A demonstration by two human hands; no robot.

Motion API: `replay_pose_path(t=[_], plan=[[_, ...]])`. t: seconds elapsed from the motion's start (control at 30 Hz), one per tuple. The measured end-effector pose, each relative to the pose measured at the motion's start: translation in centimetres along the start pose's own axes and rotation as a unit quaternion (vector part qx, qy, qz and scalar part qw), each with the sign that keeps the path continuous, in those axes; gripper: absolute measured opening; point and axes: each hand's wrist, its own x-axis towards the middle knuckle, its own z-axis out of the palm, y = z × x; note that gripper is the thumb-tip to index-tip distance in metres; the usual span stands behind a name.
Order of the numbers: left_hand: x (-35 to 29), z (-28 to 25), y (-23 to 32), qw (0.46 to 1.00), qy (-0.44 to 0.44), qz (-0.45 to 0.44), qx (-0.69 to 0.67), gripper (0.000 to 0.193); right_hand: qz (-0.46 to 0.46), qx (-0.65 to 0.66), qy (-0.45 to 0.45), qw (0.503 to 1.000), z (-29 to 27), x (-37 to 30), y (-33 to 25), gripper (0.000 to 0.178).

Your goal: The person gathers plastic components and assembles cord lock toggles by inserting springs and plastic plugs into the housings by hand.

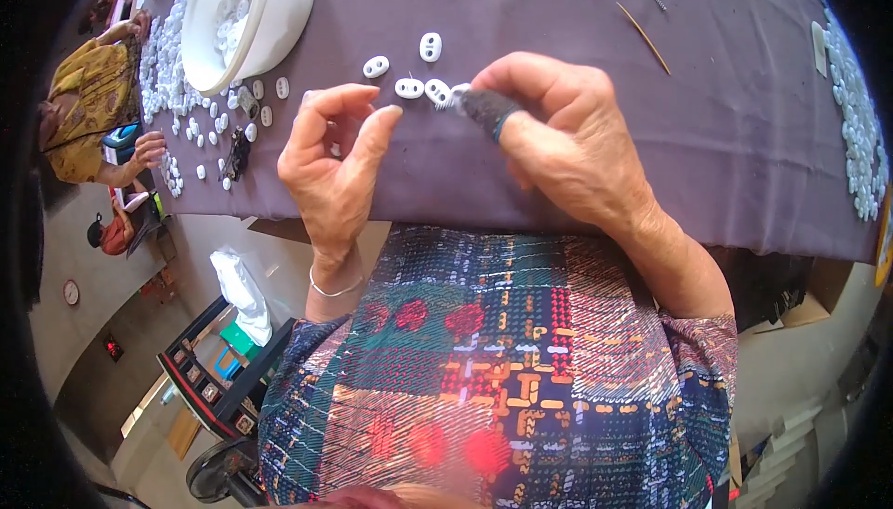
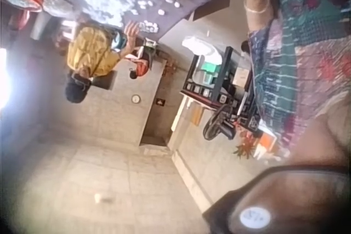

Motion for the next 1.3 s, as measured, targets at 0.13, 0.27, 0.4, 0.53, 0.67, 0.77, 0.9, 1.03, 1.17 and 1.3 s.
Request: replay_pose_path(t=[0.13,0.27,0.4,0.53,0.67,0.77,0.9,1.03,1.17,1.3], plan=[[1.3,0.7,-0.7,0.959,-0.015,0.180,0.217,0.027,-0.016,0.009,0.030,0.999,-0.3,0.1,0.3,0.011],[1.6,1.6,0.1,0.956,-0.064,0.160,0.236,0.028,-0.030,-0.001,0.024,0.999,-0.3,0.0,0.2,0.011],[1.7,1.9,0.2,0.956,-0.069,0.180,0.222,0.027,-0.034,-0.001,0.016,0.999,-0.4,-0.2,0.3,0.011],[1.3,2.6,-0.2,0.955,-0.070,0.237,0.163,0.024,-0.049,0.020,0.019,0.998,-0.3,-0.3,0.5,0.011],[0.5,2.7,0.7,0.991,-0.044,0.121,0.032,0.023,-0.042,0.036,0.032,0.998,-0.5,-0.4,0.3,0.015],[0.0,2.4,0.3,0.989,-0.037,0.135,0.045,0.023,-0.031,0.056,0.045,0.997,-0.4,-0.5,0.2,0.014],[-0.7,1.9,-0.7,0.970,-0.050,0.204,0.122,0.022,-0.045,0.041,0.031,0.998,-0.3,-0.5,0.2,0.012],[-1.2,1.0,-0.9,0.971,-0.022,0.174,0.163,0.022,-0.049,0.025,0.032,0.998,-0.3,-0.6,0.1,0.012],[-1.9,1.0,-1.0,0.988,-0.019,0.098,0.117,0.020,-0.025,0.045,0.037,0.998,-0.1,-0.4,0.3,0.012],[-1.8,0.9,-1.3,0.984,-0.017,0.117,0.129,0.021,-0.024,0.029,0.039,0.999,0.1,-0.4,0.3,0.012]])
